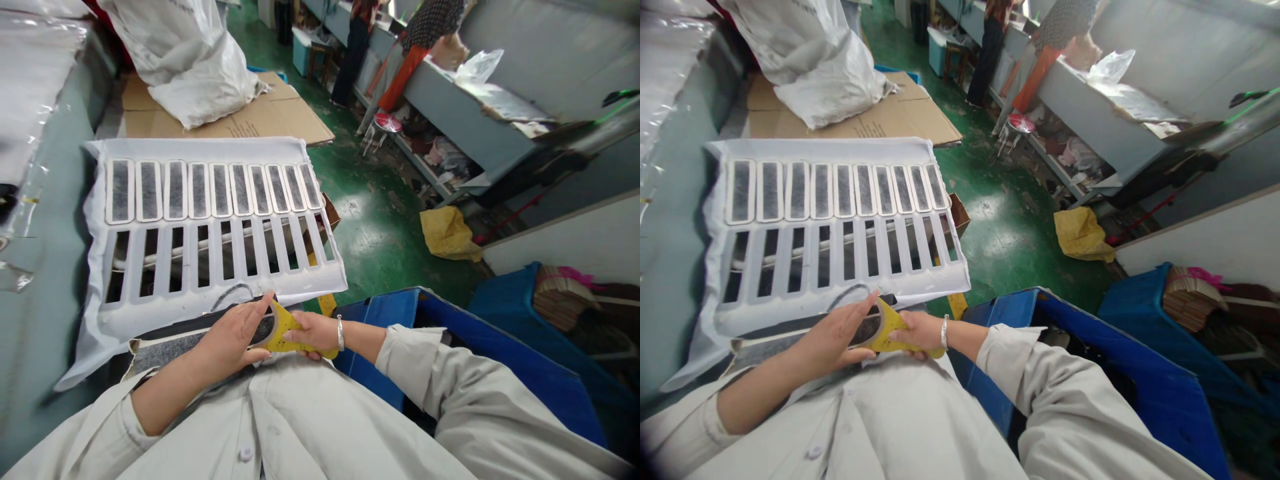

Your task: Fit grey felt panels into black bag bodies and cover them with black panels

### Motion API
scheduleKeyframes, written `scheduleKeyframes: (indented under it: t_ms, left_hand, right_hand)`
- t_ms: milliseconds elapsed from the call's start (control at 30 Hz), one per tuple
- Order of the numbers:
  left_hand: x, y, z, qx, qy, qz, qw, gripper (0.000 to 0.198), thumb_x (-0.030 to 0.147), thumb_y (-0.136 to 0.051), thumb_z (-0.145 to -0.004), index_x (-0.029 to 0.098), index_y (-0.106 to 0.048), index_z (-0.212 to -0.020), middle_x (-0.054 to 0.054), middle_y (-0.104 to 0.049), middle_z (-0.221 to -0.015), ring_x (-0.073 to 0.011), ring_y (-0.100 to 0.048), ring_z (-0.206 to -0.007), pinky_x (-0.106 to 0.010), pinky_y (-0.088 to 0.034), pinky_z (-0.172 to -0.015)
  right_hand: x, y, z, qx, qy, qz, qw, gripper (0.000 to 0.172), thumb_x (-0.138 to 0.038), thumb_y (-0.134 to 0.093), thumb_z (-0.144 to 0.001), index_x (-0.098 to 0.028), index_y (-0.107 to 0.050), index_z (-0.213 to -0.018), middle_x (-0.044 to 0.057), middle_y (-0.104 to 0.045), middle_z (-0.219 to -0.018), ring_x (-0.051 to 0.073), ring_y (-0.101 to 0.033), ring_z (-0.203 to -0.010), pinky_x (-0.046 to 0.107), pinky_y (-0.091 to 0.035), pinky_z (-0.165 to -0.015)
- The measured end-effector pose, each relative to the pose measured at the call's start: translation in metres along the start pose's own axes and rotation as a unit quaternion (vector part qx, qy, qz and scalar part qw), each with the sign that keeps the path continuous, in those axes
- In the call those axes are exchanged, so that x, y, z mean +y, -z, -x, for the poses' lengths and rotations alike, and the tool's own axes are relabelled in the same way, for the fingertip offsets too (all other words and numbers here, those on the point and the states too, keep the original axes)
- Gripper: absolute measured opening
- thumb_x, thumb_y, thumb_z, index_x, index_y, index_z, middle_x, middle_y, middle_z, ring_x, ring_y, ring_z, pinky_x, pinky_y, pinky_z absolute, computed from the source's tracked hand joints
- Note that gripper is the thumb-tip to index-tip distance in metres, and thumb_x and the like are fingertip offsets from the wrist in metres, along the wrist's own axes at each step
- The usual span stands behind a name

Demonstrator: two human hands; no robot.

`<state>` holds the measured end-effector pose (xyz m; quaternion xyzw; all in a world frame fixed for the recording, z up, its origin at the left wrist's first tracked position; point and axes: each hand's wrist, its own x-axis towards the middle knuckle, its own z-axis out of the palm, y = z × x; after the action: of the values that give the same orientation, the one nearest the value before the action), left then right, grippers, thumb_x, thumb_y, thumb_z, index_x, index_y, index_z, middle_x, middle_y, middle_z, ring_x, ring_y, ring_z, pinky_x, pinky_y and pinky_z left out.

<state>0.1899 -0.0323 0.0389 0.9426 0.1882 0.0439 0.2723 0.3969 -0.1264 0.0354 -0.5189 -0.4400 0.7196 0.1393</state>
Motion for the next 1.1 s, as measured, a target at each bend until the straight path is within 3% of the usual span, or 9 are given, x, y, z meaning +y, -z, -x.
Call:
scheduleKeyframes:
  t_ms: [167, 267, 367, 433, 533, 600, 767, 933, 1100]
  left_hand:
    - [-0.003, -0.008, 0.002, 0.022, 0.009, 0.002, 1.0, 0.114, 0.026, -0.077, -0.066, 0.022, 0.004, -0.147, -0.017, -0.053, -0.128, -0.0298, -0.053, -0.113, -0.045, -0.042, -0.096]
    - [-0.005, -0.013, 0.005, 0.034, 0.025, -0.008, 0.999, 0.113, 0.03, -0.077, -0.065, 0.018, 0.0, -0.147, -0.018, -0.051, -0.13, -0.0305, -0.051, -0.116, -0.046, -0.04, -0.098]
    - [-0.006, -0.014, 0.007, 0.03, 0.035, -0.031, 0.998, 0.097, 0.039, -0.074, -0.068, 0.015, -0.018, -0.144, -0.019, -0.048, -0.135, -0.0313, -0.047, -0.122, -0.046, -0.036, -0.102]
    - [-0.004, -0.013, 0.006, 0.024, 0.042, -0.049, 0.998, 0.082, 0.046, -0.068, -0.072, 0.015, -0.031, -0.138, -0.018, -0.048, -0.136, -0.0315, -0.046, -0.124, -0.047, -0.035, -0.103]
    - [0.002, -0.008, 0.002, 0.017, 0.065, -0.062, 0.996, 0.066, 0.048, -0.06, -0.078, 0.016, -0.04, -0.132, -0.016, -0.052, -0.133, -0.0307, -0.049, -0.12, -0.047, -0.036, -0.1]
    - [0.006, -0.004, 0.0, 0.001, 0.074, -0.06, 0.995, 0.061, 0.045, -0.058, -0.079, 0.016, -0.043, -0.13, -0.014, -0.055, -0.13, -0.0292, -0.051, -0.117, -0.045, -0.036, -0.099]
    - [0.015, 0.004, -0.002, -0.036, 0.106, -0.065, 0.992, 0.063, 0.049, -0.058, -0.076, 0.017, -0.044, -0.129, -0.012, -0.054, -0.132, -0.0287, -0.049, -0.119, -0.043, -0.034, -0.101]
    - [0.02, 0.006, -0.003, -0.045, 0.126, -0.067, 0.989, 0.064, 0.047, -0.055, -0.076, 0.016, -0.043, -0.131, -0.012, -0.051, -0.135, -0.0285, -0.045, -0.123, -0.044, -0.03, -0.104]
    - [0.024, 0.008, -0.004, -0.046, 0.146, -0.07, 0.986, 0.061, 0.042, -0.053, -0.075, 0.015, -0.044, -0.129, -0.012, -0.052, -0.134, -0.0291, -0.045, -0.123, -0.046, -0.027, -0.106]
  right_hand:
    - [0.004, -0.015, 0.002, 0.103, 0.011, -0.027, 0.994, 0.024, -0.036, -0.049, -0.087, -0.018, -0.04, -0.099, -0.007, -0.053, -0.056, 0.006, -0.044, -0.033, 0.017, -0.036, -0.033]
    - [0.004, -0.013, 0.02, 0.179, 0.072, -0.046, 0.98, 0.027, -0.042, -0.05, -0.085, -0.019, -0.043, -0.097, -0.006, -0.053, -0.06, 0.008, -0.046, -0.036, 0.02, -0.039, -0.036]
    - [-0.002, -0.011, 0.039, 0.361, 0.189, -0.096, 0.908, 0.026, -0.043, -0.053, -0.083, -0.017, -0.048, -0.083, -0.002, -0.054, -0.066, 0.009, -0.052, -0.052, 0.024, -0.046, -0.053]
    - [-0.01, -0.016, 0.041, 0.417, 0.242, -0.186, 0.856, 0.024, -0.039, -0.057, -0.079, -0.017, -0.049, -0.074, -0.001, -0.053, -0.064, 0.01, -0.052, -0.06, 0.026, -0.046, -0.062]
    - [-0.024, -0.033, 0.022, 0.393, 0.283, -0.379, 0.789, 0.023, -0.031, -0.065, -0.066, -0.018, -0.052, -0.08, -0.005, -0.046, -0.059, 0.009, -0.045, -0.054, 0.025, -0.043, -0.057]
    - [-0.029, -0.046, 0.004, 0.371, 0.296, -0.448, 0.757, 0.027, -0.027, -0.067, -0.062, -0.018, -0.053, -0.083, -0.007, -0.044, -0.057, 0.008, -0.042, -0.05, 0.024, -0.041, -0.052]
    - [-0.021, -0.076, -0.021, 0.397, 0.356, -0.45, 0.717, 0.02, -0.028, -0.067, -0.068, -0.019, -0.049, -0.072, -0.006, -0.046, -0.056, 0.007, -0.043, -0.048, 0.024, -0.038, -0.049]
    - [-0.015, -0.09, -0.029, 0.443, 0.362, -0.486, 0.661, 0.027, -0.033, -0.07, -0.068, -0.02, -0.051, -0.081, -0.01, -0.04, -0.054, 0.004, -0.032, -0.043, 0.02, -0.031, -0.045]
    - [-0.021, -0.093, -0.041, 0.513, 0.347, -0.412, 0.669, 0.034, -0.042, -0.063, -0.075, -0.02, -0.051, -0.098, -0.01, -0.039, -0.055, 0.005, -0.032, -0.044, 0.021, -0.031, -0.046]
